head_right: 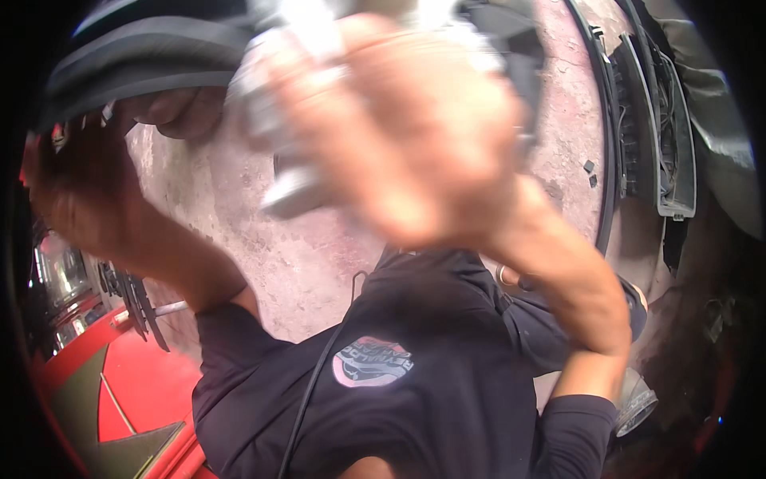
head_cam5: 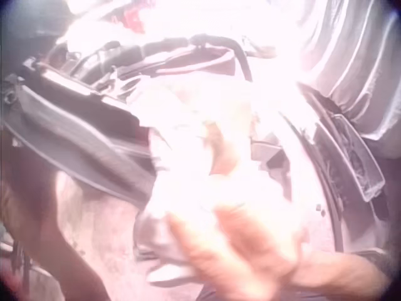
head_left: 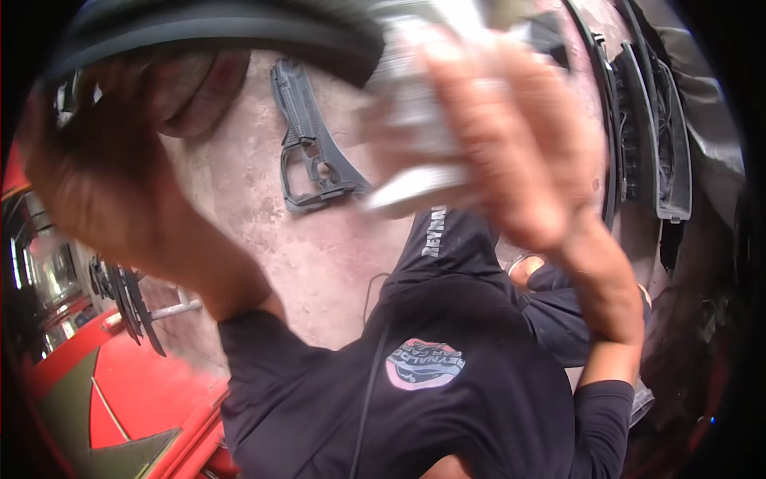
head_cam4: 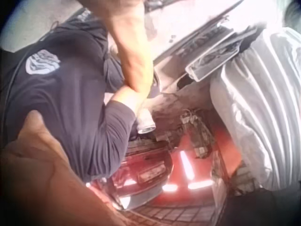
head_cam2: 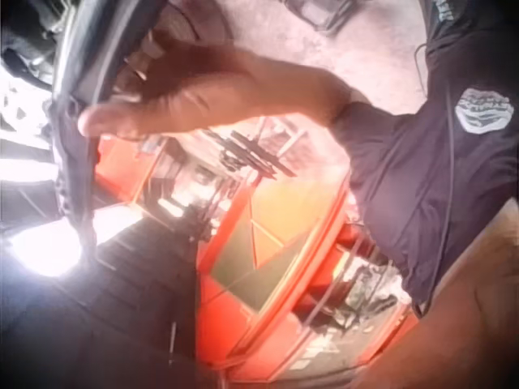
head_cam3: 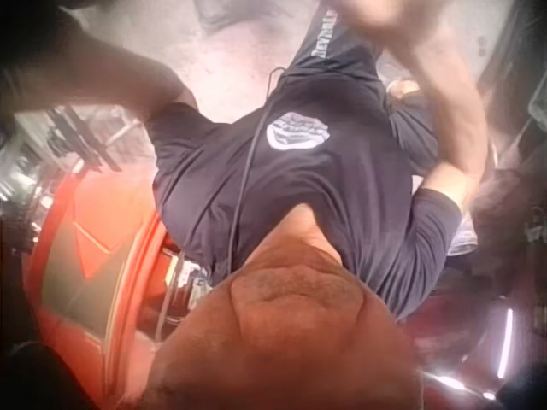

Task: The person wipes various disassembled black plastic car parts with a white cloth. They handle multiple items including a grille, a long trim piece, and smaller components, cleaning them one by one in a workshop setting.

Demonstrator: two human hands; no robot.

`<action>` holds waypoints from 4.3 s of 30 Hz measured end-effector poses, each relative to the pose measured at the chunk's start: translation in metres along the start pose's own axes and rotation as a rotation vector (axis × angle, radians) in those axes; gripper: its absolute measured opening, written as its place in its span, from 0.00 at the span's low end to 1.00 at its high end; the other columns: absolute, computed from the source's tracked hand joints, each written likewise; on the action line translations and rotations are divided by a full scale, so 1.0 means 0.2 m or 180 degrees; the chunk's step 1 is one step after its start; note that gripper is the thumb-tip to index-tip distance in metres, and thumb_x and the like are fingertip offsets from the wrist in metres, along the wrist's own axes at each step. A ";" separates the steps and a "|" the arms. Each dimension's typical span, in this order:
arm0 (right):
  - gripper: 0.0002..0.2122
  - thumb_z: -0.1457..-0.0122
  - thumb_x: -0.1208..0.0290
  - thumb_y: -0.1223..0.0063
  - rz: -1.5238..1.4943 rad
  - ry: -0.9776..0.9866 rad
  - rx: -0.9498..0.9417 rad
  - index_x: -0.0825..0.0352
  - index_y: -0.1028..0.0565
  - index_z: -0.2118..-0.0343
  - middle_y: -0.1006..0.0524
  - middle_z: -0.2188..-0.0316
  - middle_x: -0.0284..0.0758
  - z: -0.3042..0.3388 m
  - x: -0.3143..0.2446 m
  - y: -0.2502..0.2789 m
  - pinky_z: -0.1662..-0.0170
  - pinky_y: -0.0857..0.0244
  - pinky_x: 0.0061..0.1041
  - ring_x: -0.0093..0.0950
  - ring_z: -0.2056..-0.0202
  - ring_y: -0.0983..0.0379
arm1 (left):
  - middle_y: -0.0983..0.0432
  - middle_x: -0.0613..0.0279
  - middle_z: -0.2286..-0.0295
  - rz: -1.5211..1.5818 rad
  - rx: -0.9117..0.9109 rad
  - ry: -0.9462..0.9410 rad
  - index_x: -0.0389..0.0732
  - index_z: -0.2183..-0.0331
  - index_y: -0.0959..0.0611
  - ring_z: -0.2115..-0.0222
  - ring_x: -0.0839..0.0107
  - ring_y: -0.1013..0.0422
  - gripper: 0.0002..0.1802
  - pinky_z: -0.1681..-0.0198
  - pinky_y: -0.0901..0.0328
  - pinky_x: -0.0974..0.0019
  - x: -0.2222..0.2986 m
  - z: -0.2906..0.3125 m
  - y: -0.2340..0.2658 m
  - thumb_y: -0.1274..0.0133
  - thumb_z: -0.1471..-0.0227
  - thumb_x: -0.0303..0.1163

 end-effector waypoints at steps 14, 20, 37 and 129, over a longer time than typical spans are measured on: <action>0.22 0.57 0.81 0.38 -0.3862 -0.1886 -0.1246 0.68 0.21 0.54 0.20 0.60 0.41 0.60 -0.37 -0.37 0.54 0.26 0.35 0.41 0.56 0.21 | 0.24 0.45 0.49 -0.4683 0.0141 -0.0361 0.27 0.39 0.31 0.53 0.60 0.25 0.45 0.46 0.30 0.56 0.46 0.12 1.11 0.33 0.47 0.46; 0.16 0.56 0.78 0.43 -0.3275 -0.2950 -0.1505 0.68 0.18 0.60 0.18 0.64 0.44 1.05 0.00 -0.13 0.53 0.29 0.37 0.45 0.58 0.21 | 0.28 0.45 0.63 -0.6674 -0.0392 0.0478 0.61 0.36 0.30 0.63 0.43 0.27 0.46 0.59 0.31 0.44 -0.27 0.76 1.71 0.31 0.56 0.47; 0.15 0.51 0.74 0.45 -0.1671 -0.3780 -0.2038 0.69 0.19 0.59 0.20 0.66 0.45 1.33 0.23 0.51 0.57 0.30 0.37 0.45 0.62 0.22 | 0.31 0.36 0.56 -0.6642 -0.1113 0.3526 0.47 0.33 0.46 0.57 0.40 0.25 0.56 0.55 0.28 0.45 -1.18 2.02 2.25 0.30 0.53 0.49; 0.36 0.51 0.78 0.40 -0.5934 -0.5437 0.0658 0.70 0.36 0.35 0.22 0.50 0.50 1.77 1.16 1.25 0.60 0.17 0.42 0.45 0.60 0.17 | 0.23 0.58 0.53 -0.0268 -0.1221 0.1899 0.36 0.41 0.27 0.51 0.68 0.29 0.30 0.43 0.38 0.65 -1.32 1.52 -1.85 0.43 0.36 0.44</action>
Point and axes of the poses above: each hand's wrist, its own z-axis away from the middle knuckle, its own y-axis out of the back of the hand, x = y × z, the point moved 4 cm from there along -z, towards the middle knuckle
